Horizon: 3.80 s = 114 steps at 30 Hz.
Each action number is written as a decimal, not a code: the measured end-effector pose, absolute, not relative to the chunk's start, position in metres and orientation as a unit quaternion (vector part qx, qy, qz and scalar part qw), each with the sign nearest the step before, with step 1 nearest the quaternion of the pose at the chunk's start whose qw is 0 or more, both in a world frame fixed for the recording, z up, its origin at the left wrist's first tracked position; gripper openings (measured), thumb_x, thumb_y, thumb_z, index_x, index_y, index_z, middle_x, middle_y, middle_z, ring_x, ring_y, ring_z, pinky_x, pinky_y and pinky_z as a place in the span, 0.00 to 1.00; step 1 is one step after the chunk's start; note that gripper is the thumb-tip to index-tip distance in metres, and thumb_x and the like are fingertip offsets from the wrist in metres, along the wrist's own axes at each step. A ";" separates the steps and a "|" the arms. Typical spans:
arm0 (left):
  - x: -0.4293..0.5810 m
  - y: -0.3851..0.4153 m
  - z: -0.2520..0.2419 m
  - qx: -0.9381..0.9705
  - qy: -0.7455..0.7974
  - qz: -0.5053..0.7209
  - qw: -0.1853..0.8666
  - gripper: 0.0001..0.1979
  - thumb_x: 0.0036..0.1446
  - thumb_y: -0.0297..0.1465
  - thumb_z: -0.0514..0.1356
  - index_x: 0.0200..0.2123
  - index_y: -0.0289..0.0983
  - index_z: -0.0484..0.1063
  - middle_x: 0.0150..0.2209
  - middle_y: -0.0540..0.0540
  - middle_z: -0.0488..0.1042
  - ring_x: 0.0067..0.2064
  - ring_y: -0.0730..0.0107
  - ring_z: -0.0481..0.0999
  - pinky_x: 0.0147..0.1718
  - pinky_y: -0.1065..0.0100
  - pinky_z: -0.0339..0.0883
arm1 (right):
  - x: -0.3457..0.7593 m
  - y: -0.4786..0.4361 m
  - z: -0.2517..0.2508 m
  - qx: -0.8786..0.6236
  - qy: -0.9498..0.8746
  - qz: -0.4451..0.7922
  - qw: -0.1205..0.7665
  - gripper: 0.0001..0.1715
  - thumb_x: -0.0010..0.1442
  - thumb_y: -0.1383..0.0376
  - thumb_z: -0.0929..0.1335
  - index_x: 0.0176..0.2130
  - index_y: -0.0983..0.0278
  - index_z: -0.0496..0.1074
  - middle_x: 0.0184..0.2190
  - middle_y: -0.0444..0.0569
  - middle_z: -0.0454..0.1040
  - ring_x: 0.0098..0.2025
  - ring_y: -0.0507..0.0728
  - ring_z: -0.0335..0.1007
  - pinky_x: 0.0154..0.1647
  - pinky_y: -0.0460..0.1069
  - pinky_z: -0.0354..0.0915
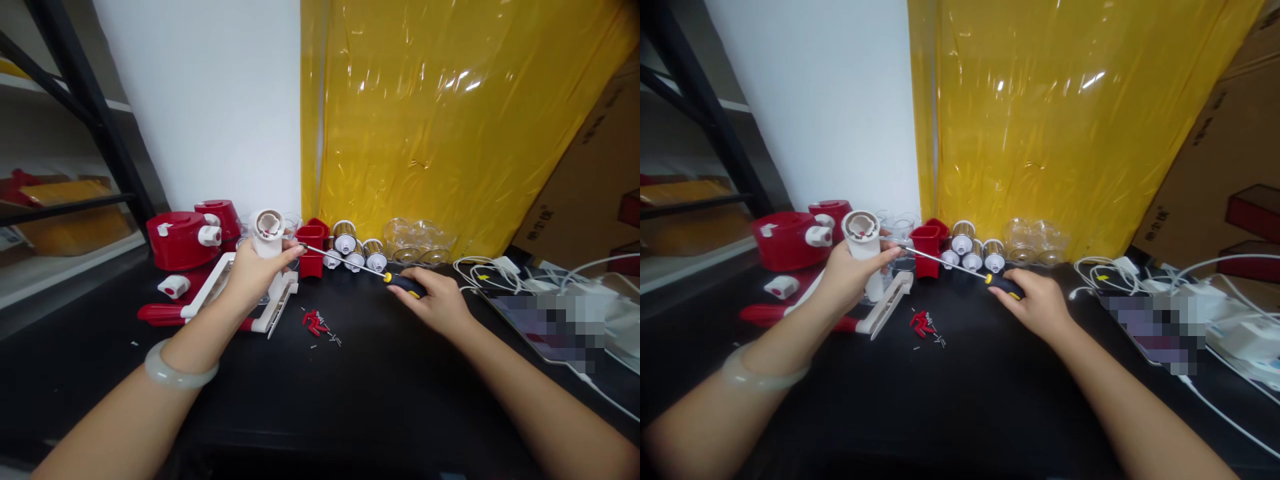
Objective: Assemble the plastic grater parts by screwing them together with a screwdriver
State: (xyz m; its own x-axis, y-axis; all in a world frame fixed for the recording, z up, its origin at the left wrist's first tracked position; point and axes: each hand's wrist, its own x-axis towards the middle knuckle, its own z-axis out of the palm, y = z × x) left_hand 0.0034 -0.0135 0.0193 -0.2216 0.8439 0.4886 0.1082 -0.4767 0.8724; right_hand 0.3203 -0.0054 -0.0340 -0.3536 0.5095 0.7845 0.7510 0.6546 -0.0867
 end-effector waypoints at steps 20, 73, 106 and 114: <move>-0.001 -0.015 0.019 0.649 0.467 0.599 0.046 0.14 0.47 0.33 0.70 0.38 0.36 0.76 0.35 0.44 0.81 0.42 0.59 0.80 0.49 0.58 0.73 | 0.329 -0.001 -0.033 -0.376 -0.812 -0.179 0.409 0.14 0.60 0.54 0.69 0.39 0.62 0.75 0.33 0.50 0.80 0.33 0.56 0.77 0.34 0.48 0.69; -0.016 -0.011 0.018 0.778 0.492 0.388 -0.046 0.17 0.48 0.26 0.62 0.44 0.41 0.76 0.36 0.46 0.80 0.37 0.60 0.79 0.36 0.63 0.70 | 0.331 -0.001 -0.030 -0.370 -0.824 -0.178 0.390 0.15 0.59 0.54 0.70 0.39 0.62 0.76 0.34 0.51 0.80 0.34 0.57 0.78 0.36 0.50 0.71; -0.011 -0.008 0.019 0.640 0.528 0.552 0.080 0.06 0.53 0.34 0.62 0.33 0.39 0.70 0.19 0.51 0.71 0.21 0.68 0.72 0.23 0.66 0.66 | 0.323 -0.011 -0.025 -0.367 -0.790 -0.170 0.462 0.12 0.59 0.56 0.70 0.37 0.61 0.76 0.32 0.50 0.80 0.33 0.57 0.78 0.34 0.50 0.72; -0.007 -0.014 0.022 0.657 0.529 0.527 0.099 0.06 0.53 0.33 0.61 0.34 0.39 0.70 0.18 0.53 0.69 0.19 0.69 0.70 0.23 0.65 0.67 | 0.324 -0.010 -0.026 -0.374 -0.792 -0.167 0.453 0.13 0.59 0.54 0.70 0.38 0.61 0.76 0.33 0.51 0.80 0.33 0.58 0.78 0.35 0.50 0.72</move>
State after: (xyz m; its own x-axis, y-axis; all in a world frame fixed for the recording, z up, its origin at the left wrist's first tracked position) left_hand -0.0068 -0.0136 0.0216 -0.1165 0.8003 0.5882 0.5916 -0.4198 0.6883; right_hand 0.3236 -0.0101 -0.0255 -0.3091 0.4405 0.8429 0.7440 0.6641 -0.0741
